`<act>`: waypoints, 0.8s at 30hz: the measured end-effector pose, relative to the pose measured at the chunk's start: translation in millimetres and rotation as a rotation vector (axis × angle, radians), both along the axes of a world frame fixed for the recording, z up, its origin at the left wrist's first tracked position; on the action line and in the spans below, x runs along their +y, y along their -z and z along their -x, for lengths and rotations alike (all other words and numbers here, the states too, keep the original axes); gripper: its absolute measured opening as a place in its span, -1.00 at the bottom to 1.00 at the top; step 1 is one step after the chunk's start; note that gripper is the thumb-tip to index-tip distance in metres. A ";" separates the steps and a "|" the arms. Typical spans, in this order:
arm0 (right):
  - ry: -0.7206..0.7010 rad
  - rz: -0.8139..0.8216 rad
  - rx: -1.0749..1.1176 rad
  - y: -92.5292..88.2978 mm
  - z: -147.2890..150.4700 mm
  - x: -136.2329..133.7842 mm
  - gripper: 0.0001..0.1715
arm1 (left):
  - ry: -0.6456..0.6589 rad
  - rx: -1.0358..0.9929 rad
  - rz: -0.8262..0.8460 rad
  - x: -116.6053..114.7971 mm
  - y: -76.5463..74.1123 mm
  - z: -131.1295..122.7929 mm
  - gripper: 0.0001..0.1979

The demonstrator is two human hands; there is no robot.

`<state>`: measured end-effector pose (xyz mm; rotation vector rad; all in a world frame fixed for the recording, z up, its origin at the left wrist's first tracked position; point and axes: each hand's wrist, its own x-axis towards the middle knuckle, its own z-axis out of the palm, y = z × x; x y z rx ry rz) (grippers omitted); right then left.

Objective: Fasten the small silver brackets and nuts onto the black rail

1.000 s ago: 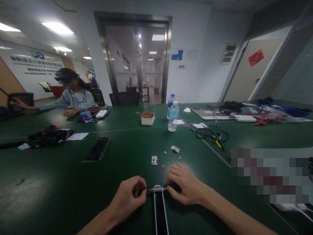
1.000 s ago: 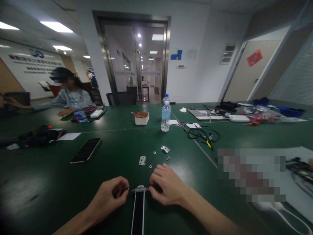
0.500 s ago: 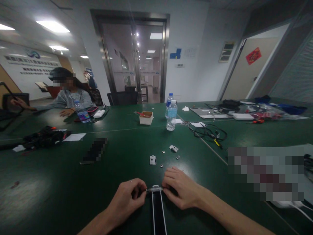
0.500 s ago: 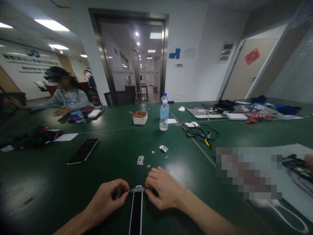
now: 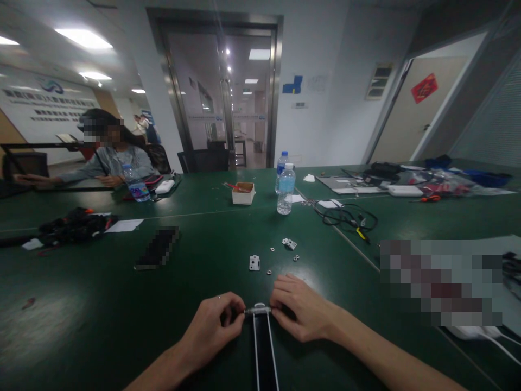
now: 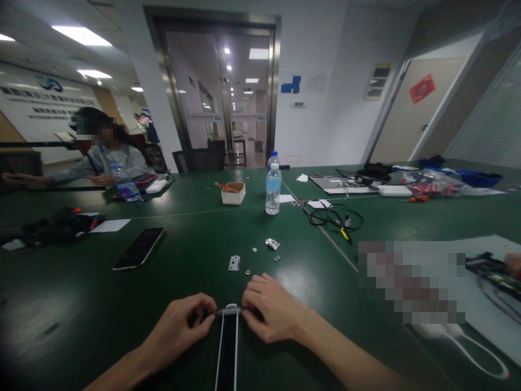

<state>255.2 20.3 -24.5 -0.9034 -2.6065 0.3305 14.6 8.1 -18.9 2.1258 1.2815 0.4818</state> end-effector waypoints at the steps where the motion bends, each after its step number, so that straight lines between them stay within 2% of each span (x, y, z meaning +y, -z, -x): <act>1: 0.001 -0.001 0.001 0.1 0.1 0.1 -0.92 | 0.002 -0.001 0.004 0.1 0.4 0.0 -0.84; 10: -0.001 0.009 0.006 1.3 0.6 0.8 -0.93 | 0.016 -0.003 0.023 2.0 3.8 0.3 -0.83; 18: -0.015 0.017 0.021 0.8 0.6 1.1 -0.93 | 0.005 -0.005 0.008 0.9 -2.0 -2.8 -0.84; 24: -0.007 0.018 0.012 0.6 1.7 0.1 -0.92 | 0.000 -0.015 0.010 1.3 -0.3 -2.2 -0.84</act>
